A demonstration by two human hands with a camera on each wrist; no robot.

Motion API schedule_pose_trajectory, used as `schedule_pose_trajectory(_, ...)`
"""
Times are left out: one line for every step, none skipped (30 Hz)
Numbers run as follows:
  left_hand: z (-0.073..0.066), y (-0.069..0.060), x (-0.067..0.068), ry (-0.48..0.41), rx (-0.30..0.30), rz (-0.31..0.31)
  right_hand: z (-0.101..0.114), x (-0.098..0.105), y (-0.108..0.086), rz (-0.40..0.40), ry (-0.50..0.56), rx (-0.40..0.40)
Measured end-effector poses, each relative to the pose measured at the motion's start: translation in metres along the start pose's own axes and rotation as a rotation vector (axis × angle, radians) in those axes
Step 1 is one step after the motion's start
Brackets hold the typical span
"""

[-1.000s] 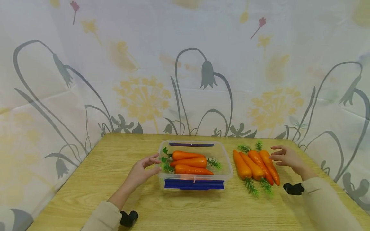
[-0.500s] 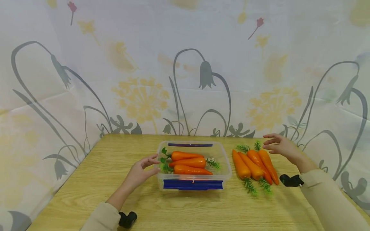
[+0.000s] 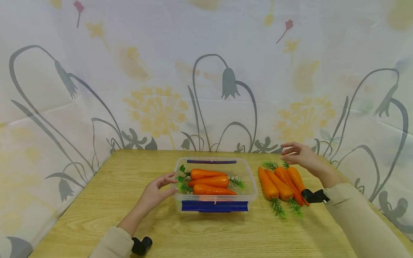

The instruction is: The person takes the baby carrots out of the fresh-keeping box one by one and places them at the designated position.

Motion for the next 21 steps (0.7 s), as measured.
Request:
schedule_pose_trajectory(0.000,0.000,0.000,-0.001,-0.001,0.001,0.004,-0.001,0.001,-0.004,0.002,0.009)
schedule_pose_trajectory(0.000,0.000,-0.001,-0.002,-0.001,0.002,0.007,-0.002,0.002,-0.006,0.004,0.017)
schedule_pose_trajectory(-0.001,0.000,-0.001,-0.002,-0.002,0.004,0.011,-0.004,0.004,-0.008,0.005,0.026)
schedule_pose_trajectory(-0.001,0.001,-0.001,-0.003,-0.001,0.004,0.014,-0.006,0.005,-0.007,0.006,0.033)
schedule_pose_trajectory(-0.001,0.000,-0.001,-0.002,0.000,0.003,0.017,-0.008,0.007,-0.005,0.008,0.043)
schedule_pose_trajectory(-0.001,0.001,-0.001,-0.004,0.000,0.003,0.021,-0.010,0.008,-0.004,0.008,0.050)
schedule_pose_trajectory(0.000,0.001,-0.001,-0.006,0.001,0.003,0.025,-0.012,0.010,-0.004,0.006,0.058)
schedule_pose_trajectory(0.000,0.001,-0.001,-0.008,0.002,0.003,0.028,-0.014,0.012,-0.003,0.007,0.065)
schedule_pose_trajectory(0.000,0.001,-0.001,-0.011,0.003,0.003,0.032,-0.016,0.013,0.000,0.009,0.071)
schedule_pose_trajectory(0.000,0.000,-0.001,-0.014,0.004,0.003,0.035,-0.019,0.015,0.004,0.013,0.077)
schedule_pose_trajectory(0.000,0.000,-0.001,-0.014,0.004,0.003,0.039,-0.021,0.016,0.009,0.014,0.082)
schedule_pose_trajectory(0.001,0.000,-0.001,-0.015,0.004,0.003,0.042,-0.024,0.017,0.015,0.016,0.083)
schedule_pose_trajectory(0.001,0.000,-0.001,-0.014,0.004,0.003,0.044,-0.027,0.019,0.022,0.019,0.085)
schedule_pose_trajectory(0.001,0.000,-0.001,-0.013,0.004,0.003,0.046,-0.029,0.021,0.027,0.027,0.085)
schedule_pose_trajectory(0.001,0.000,-0.001,-0.012,0.004,0.003,0.048,-0.032,0.022,0.032,0.032,0.086)
schedule_pose_trajectory(0.001,0.000,0.000,-0.011,0.003,0.001,0.050,-0.034,0.024,0.033,0.035,0.085)
schedule_pose_trajectory(0.001,0.000,0.000,-0.008,0.003,0.001,0.051,-0.036,0.026,0.034,0.039,0.084)
schedule_pose_trajectory(0.001,0.000,0.000,-0.008,0.003,0.000,0.053,-0.038,0.028,0.035,0.042,0.083)
schedule_pose_trajectory(0.001,-0.001,0.000,-0.006,0.003,0.000,0.054,-0.040,0.030,0.035,0.048,0.084)
schedule_pose_trajectory(0.001,0.000,0.000,-0.006,0.003,0.000,0.055,-0.042,0.031,0.039,0.055,0.087)
schedule_pose_trajectory(0.001,0.000,0.000,-0.006,0.003,0.000,0.056,-0.044,0.033,0.043,0.056,0.086)
Point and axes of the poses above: each hand's wrist, its own y-axis towards the middle knuckle, its own x-axis out of the back of the hand, z = x × y, the point moved 10 cm from there along y, towards the middle knuckle, and after that the axes turned 14 degrees about -y, right-handed, at the moved point
